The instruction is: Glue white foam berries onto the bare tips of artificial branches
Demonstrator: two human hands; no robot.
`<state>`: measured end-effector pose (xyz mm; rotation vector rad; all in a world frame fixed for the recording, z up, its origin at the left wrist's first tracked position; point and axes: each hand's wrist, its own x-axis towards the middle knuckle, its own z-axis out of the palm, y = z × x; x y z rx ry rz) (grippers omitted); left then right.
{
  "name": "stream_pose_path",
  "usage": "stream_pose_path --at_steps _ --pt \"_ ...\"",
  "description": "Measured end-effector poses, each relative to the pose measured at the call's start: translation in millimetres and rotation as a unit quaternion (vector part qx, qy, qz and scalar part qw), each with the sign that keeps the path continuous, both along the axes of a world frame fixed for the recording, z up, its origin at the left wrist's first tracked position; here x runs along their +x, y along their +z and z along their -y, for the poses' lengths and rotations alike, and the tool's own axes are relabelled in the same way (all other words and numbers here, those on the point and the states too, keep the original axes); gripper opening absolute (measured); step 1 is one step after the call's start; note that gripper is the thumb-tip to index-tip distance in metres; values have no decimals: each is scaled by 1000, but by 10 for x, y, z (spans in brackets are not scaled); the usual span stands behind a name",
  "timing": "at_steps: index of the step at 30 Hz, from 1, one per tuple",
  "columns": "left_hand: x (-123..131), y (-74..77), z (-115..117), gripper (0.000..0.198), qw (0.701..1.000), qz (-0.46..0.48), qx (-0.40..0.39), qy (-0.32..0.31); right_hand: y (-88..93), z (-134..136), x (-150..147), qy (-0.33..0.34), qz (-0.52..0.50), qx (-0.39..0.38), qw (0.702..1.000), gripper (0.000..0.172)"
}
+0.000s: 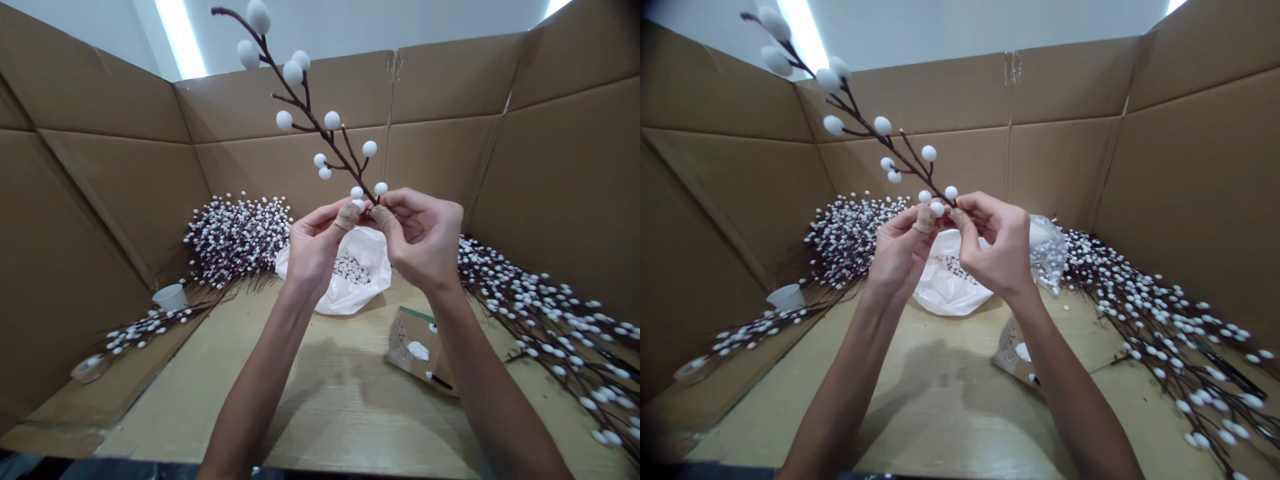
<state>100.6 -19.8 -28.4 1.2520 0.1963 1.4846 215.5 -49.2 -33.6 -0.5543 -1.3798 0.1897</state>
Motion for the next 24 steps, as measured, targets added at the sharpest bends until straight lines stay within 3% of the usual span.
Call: stream_pose_path --at_steps 13,19,24 --pt "47 -36 -30 17 999 1 39 16 -6 -42 26 -23 2 10 1000 7" --pt "25 -56 -50 19 999 -34 17 3 28 -25 86 36 -13 -29 999 7" --pt "-134 32 -44 15 995 -92 25 -7 32 -42 103 105 -22 -78 991 16"
